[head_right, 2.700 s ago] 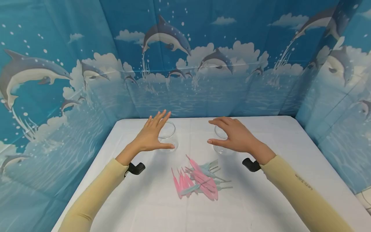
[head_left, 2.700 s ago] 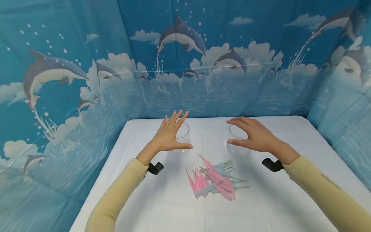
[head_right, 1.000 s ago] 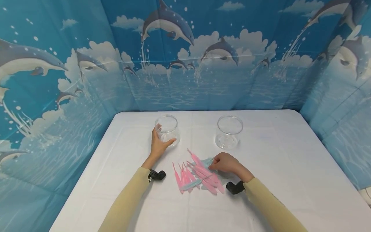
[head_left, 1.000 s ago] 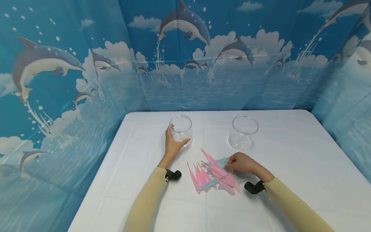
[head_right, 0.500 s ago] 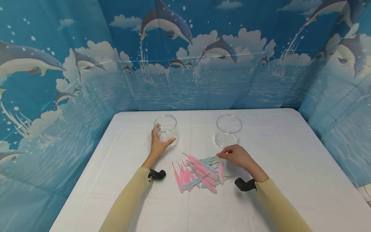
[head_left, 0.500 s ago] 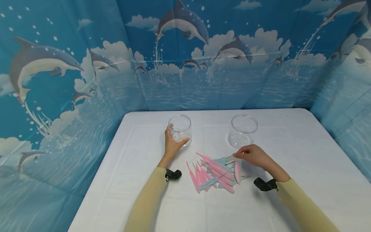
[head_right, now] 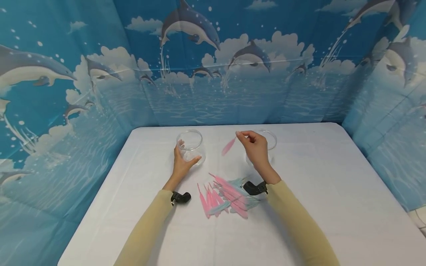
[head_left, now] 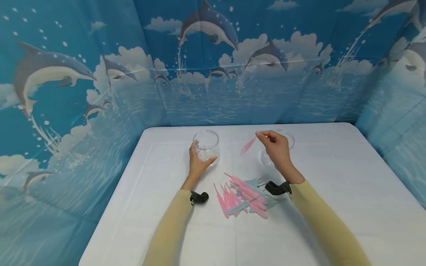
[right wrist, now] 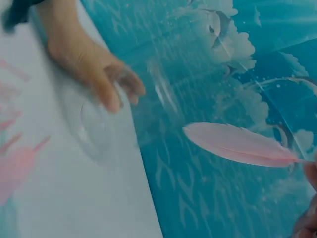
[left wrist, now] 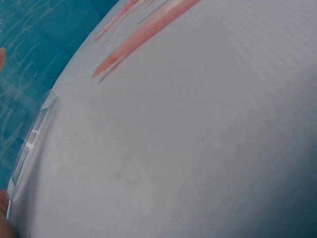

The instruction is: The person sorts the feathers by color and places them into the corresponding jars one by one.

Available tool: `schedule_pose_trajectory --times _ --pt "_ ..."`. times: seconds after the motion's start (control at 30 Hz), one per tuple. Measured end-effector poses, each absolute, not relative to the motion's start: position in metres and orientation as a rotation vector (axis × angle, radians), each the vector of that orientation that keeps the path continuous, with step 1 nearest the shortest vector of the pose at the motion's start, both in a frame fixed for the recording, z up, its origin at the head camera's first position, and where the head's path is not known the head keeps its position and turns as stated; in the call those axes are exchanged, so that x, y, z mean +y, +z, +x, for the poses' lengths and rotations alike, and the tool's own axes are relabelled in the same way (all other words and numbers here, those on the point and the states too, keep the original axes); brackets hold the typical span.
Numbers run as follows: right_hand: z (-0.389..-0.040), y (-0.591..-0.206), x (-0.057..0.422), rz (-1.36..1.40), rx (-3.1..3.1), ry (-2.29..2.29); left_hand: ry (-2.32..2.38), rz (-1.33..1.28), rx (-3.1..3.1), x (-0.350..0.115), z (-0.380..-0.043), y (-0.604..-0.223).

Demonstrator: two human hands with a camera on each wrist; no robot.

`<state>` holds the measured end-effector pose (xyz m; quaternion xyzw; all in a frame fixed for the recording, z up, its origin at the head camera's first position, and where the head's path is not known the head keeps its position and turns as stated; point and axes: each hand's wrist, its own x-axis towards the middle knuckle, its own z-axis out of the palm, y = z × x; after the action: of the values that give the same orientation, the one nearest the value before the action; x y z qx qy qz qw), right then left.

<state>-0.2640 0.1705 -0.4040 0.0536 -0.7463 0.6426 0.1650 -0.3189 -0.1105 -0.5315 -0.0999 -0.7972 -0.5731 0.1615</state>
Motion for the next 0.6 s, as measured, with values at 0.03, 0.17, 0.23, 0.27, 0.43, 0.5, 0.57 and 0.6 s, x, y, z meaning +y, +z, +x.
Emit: schedule_pose_trajectory --times 0.03,0.17,0.23,0.27,0.43,0.5,0.57,0.6 --pt "-0.269 -0.401 0.162 0.151 -2.068 1.877 -1.635 -0.285 -2.277 -0.111 -0.319 -0.531" --pt "-0.28 -0.386 0.128 0.141 -1.947 1.923 -1.638 -0.285 -2.281 -0.11 -0.32 -0.533" --pt "-0.281 -0.378 0.112 0.161 -1.916 1.898 -1.638 -0.285 -2.28 -0.109 -0.322 -0.534" --pt "-0.282 -0.376 0.105 0.173 -1.912 1.872 -1.636 -0.282 -2.278 -0.109 -0.323 -0.534" --pt "-0.29 -0.374 0.078 0.25 -1.889 1.784 -1.618 -0.271 -2.283 -0.109 -0.322 -0.535" --pt "-0.297 -0.381 0.07 0.26 -1.888 1.772 -1.612 -0.264 -2.29 -0.109 -0.321 -0.534" --pt "-0.308 -0.391 0.064 0.251 -1.92 1.752 -1.606 -0.255 -2.294 -0.11 -0.32 -0.533" --pt "-0.313 -0.396 0.062 0.249 -1.942 1.742 -1.604 -0.252 -2.292 -0.11 -0.32 -0.533"
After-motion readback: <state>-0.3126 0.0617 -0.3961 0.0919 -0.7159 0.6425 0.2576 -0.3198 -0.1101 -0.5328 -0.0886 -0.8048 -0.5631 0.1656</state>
